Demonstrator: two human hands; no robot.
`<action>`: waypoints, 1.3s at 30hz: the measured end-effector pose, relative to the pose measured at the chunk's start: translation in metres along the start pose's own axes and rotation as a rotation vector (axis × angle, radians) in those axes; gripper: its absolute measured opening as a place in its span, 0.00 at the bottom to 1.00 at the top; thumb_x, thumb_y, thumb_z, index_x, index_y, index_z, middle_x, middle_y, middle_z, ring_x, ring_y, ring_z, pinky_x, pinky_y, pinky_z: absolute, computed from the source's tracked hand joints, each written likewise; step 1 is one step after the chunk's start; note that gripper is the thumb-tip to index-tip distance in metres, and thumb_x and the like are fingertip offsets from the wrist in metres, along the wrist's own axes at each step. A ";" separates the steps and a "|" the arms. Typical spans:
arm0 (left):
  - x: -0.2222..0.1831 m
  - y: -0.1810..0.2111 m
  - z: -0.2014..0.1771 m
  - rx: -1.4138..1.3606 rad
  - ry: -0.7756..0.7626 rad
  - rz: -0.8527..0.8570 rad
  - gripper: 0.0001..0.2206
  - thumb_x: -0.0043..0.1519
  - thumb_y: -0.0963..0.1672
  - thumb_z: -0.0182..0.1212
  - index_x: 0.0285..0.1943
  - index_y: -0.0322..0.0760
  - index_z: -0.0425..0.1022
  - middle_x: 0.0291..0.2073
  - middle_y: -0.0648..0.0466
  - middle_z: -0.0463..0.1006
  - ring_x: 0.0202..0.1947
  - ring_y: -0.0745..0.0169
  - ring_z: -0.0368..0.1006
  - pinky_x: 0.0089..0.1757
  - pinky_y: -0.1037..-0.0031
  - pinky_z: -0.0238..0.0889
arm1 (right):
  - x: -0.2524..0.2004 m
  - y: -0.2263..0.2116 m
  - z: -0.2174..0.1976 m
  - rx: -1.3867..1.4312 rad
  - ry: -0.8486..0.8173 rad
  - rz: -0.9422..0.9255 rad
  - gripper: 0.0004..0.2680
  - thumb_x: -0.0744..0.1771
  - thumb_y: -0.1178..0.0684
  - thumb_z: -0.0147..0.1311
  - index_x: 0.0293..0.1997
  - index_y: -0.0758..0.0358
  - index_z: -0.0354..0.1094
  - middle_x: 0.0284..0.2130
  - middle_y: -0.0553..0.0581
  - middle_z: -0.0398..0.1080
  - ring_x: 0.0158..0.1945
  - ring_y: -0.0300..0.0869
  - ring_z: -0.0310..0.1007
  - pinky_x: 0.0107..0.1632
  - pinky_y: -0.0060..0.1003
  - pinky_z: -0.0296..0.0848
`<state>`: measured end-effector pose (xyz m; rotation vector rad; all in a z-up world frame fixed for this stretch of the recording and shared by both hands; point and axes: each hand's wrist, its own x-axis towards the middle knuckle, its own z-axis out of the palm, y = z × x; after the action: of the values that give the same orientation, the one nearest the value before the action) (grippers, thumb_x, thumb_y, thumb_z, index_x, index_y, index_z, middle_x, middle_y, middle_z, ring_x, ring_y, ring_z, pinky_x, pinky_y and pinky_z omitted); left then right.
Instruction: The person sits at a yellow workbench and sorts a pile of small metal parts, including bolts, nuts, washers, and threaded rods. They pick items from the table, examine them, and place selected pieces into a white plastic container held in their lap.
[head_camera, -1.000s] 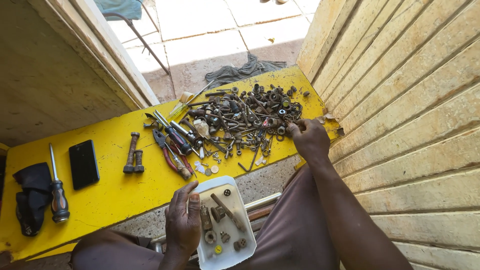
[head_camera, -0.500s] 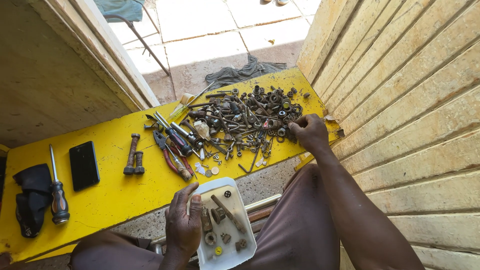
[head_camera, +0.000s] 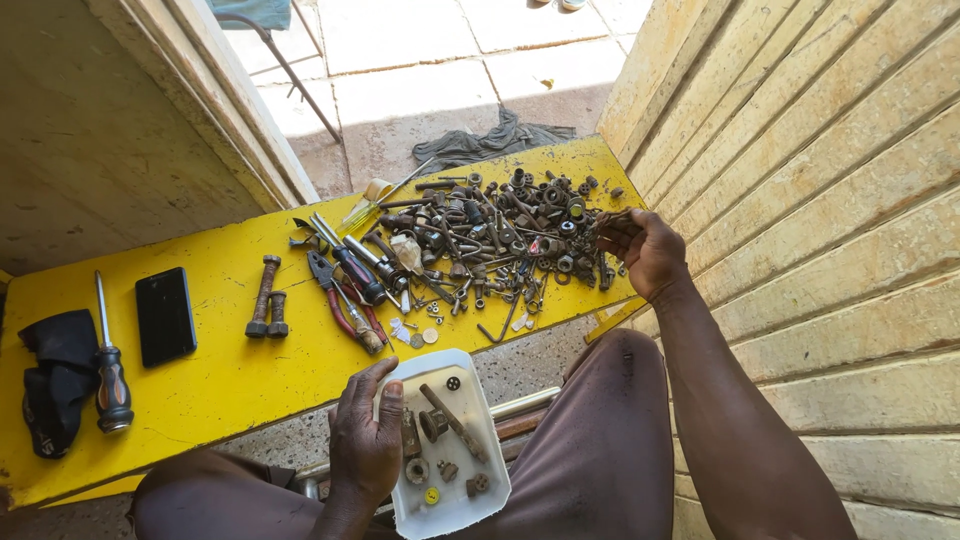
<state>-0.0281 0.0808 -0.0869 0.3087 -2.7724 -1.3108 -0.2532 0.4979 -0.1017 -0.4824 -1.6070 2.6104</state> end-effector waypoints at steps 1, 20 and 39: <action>0.000 0.000 0.000 -0.001 0.002 -0.003 0.24 0.69 0.56 0.42 0.67 0.54 0.76 0.65 0.58 0.78 0.66 0.52 0.71 0.62 0.49 0.54 | -0.008 -0.008 0.006 -0.002 -0.003 0.001 0.09 0.72 0.52 0.46 0.49 0.65 0.71 0.43 0.66 0.80 0.46 0.56 0.82 0.49 0.53 0.82; -0.004 -0.004 0.001 -0.037 0.034 0.056 0.23 0.70 0.56 0.41 0.66 0.54 0.77 0.64 0.60 0.79 0.65 0.54 0.73 0.58 0.53 0.57 | -0.149 -0.193 0.172 0.192 -0.067 -0.370 0.09 0.66 0.51 0.50 0.46 0.65 0.69 0.41 0.68 0.77 0.51 0.55 0.83 0.57 0.61 0.86; -0.002 0.003 -0.001 -0.085 0.009 0.020 0.22 0.67 0.52 0.45 0.67 0.51 0.76 0.62 0.56 0.79 0.63 0.52 0.72 0.59 0.48 0.54 | -0.189 -0.232 0.162 -1.039 -0.536 -1.105 0.07 0.82 0.70 0.63 0.66 0.73 0.69 0.71 0.67 0.69 0.84 0.55 0.71 1.04 0.51 0.70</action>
<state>-0.0269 0.0817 -0.0840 0.2803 -2.6953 -1.4144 -0.1490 0.4283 0.2146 0.9373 -2.2859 1.0167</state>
